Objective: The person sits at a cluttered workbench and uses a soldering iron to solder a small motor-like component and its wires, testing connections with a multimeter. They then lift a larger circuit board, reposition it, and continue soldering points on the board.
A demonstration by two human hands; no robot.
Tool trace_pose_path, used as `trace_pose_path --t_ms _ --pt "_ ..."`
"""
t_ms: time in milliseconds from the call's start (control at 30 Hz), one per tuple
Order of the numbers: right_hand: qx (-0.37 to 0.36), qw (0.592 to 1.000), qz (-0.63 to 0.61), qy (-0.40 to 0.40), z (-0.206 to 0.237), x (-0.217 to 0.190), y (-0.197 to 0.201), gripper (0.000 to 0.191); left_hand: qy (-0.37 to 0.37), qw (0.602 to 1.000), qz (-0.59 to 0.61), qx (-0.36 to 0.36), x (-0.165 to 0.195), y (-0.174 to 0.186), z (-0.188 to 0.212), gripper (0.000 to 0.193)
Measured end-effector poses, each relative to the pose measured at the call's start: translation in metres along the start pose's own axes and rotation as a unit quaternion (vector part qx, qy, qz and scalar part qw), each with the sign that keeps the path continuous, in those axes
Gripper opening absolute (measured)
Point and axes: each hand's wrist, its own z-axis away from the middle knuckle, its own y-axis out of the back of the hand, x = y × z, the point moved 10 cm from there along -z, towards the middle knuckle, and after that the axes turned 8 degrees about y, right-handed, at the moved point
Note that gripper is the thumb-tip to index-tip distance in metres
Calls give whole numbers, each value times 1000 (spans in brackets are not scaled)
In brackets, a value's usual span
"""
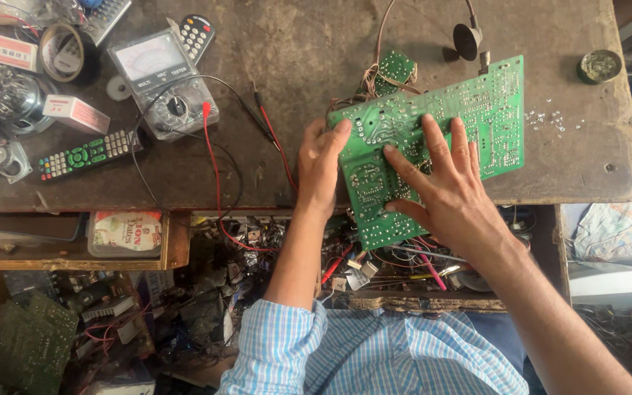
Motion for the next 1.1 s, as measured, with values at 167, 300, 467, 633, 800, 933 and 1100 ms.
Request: trace_pose_path --t_ms 167,300,467,633,800,933,1100 --pt "3 1000 -12 10 -1 3 4 73 -34 995 -57 -70 8 -16 5 54" --pt "-6 1000 -2 11 -2 1 3 72 -49 993 -29 -98 6 -20 6 59" --pt "-27 1000 3 1 -5 2 1 74 -63 987 5 -144 8 -21 6 64" --pt "-25 1000 -6 4 -9 6 4 76 -51 985 4 -163 10 -27 5 63" --pt "-20 1000 -11 11 -9 9 7 75 -54 985 1 -163 16 -36 9 56" --pt "-20 1000 -15 10 -6 12 6 76 -63 984 1 -169 18 -46 13 50" --pt "-22 1000 1 19 -5 11 6 75 -49 987 23 -151 13 -46 11 44"
